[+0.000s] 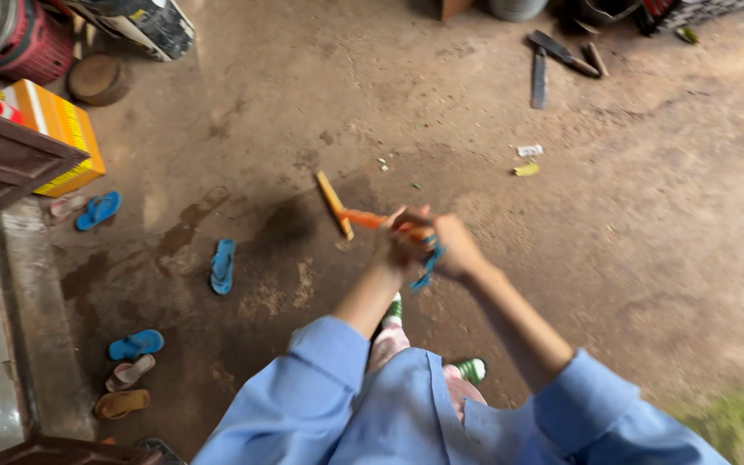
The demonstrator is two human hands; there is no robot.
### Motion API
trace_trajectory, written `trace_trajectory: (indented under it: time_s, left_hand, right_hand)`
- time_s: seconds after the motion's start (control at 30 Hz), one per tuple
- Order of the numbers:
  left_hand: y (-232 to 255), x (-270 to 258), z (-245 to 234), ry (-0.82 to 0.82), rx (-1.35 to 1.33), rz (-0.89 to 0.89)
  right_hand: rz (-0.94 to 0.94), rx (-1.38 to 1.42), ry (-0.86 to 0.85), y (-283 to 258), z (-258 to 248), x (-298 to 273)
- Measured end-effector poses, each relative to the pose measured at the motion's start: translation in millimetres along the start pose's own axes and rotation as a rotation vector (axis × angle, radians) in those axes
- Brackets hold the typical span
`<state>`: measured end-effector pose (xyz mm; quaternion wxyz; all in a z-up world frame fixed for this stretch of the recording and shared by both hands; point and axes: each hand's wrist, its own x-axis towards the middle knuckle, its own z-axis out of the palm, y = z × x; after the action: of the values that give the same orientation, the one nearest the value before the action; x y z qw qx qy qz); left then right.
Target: The person sweeps an outdoor dirt and concrete floor using a small handheld brush.
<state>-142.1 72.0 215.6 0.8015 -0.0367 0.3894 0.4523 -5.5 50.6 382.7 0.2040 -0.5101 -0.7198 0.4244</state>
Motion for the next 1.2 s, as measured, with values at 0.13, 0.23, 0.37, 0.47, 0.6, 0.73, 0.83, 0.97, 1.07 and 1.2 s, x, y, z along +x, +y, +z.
trace_trajectory:
  time_s: [0.13, 0.23, 0.37, 0.47, 0.6, 0.73, 0.83, 0.97, 1.07, 1.2]
  left_hand:
    - [79, 16, -127, -0.003, 0.059, -0.023]
    - [116, 48, -201, -0.059, 0.114, 0.037]
    - [111, 102, -205, -0.046, 0.235, 0.042]
    - [64, 138, -144, -0.187, 0.292, -0.086]
    - [-10, 155, -38, -0.351, 0.249, -0.163]
    - [-68, 165, 33, -0.339, 0.258, -0.248]
    - [-64, 163, 68, -0.381, 0.222, -0.247]
    - [-26, 129, 96, -0.382, 0.167, -0.185]
    - [21, 119, 122, -0.459, 0.165, -0.069]
    - [99, 91, 112, -0.57, 0.339, 0.207]
  right_hand:
    - [-0.189, 0.143, 0.02, -5, 98, 62]
    - [-0.182, 0.15, 0.022, -4, 145, 104]
    - [0.065, 0.024, 0.141, 9, 143, 123]
    - [0.275, -0.03, 0.219, 35, 101, 105]
    - [0.416, -0.211, 0.399, 76, 44, 73]
    - [0.384, -0.342, 0.523, 111, -4, 38]
    - [0.461, -0.425, 0.489, 112, -38, 42]
    - [0.334, -0.544, 0.433, 72, -69, 71]
    - [0.269, -0.585, 0.377, 18, -79, 102]
    - [-0.376, -0.407, 0.53, -55, -71, 158]
